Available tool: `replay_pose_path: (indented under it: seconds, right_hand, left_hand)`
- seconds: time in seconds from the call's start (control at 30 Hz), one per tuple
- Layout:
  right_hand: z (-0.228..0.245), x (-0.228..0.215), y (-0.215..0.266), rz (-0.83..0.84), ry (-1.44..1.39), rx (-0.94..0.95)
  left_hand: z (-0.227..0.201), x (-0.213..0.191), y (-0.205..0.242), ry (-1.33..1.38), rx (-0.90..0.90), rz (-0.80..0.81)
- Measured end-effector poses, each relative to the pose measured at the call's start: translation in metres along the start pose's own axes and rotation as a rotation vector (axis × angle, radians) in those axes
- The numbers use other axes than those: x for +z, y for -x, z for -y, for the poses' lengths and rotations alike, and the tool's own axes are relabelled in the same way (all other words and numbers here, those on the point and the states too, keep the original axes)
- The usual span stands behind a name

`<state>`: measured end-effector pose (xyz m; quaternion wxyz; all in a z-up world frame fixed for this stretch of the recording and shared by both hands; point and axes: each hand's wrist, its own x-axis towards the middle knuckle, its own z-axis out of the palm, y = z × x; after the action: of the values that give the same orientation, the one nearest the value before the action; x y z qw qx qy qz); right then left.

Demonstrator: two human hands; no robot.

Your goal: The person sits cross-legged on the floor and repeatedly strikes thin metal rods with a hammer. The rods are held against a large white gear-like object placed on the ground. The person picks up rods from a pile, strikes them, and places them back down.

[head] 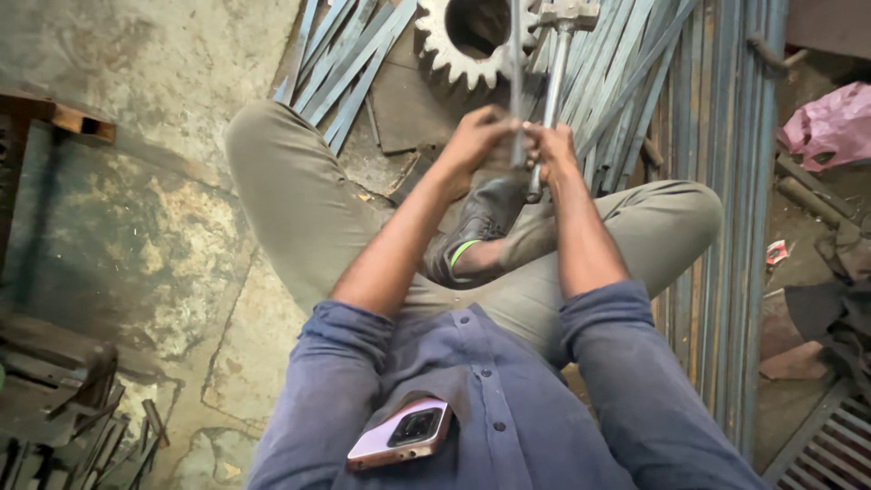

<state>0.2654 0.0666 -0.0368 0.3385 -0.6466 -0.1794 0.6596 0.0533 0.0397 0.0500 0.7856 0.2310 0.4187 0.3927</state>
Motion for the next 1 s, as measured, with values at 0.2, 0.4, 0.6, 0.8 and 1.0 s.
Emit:
replay_pose_path:
  seconds: [0.2, 0.4, 0.6, 0.8, 1.0]
  right_hand:
    - [0.018, 0.013, 0.023, -0.142, 0.142, -0.222]
    - [0.057, 0.027, 0.076, -0.021, -0.018, -0.767]
    - [0.065, 0.028, 0.091, 0.024, 0.095, -0.875]
    - [-0.002, 0.016, 0.032, -0.240, 0.632, -0.672]
    - [0.024, 0.023, 0.074, -0.078, 0.266, -0.619]
  left_hand:
    - [0.123, -0.113, -0.061, -1.061, 0.027, -0.471]
    - [0.112, -0.087, -0.103, -0.816, 0.068, -0.514]
    - [0.113, -0.071, -0.116, -0.301, -0.031, -0.455]
    - [0.123, -0.071, -0.082, -0.060, -0.197, -0.417]
    - [0.152, -0.074, -0.063, -0.295, -0.015, -0.531]
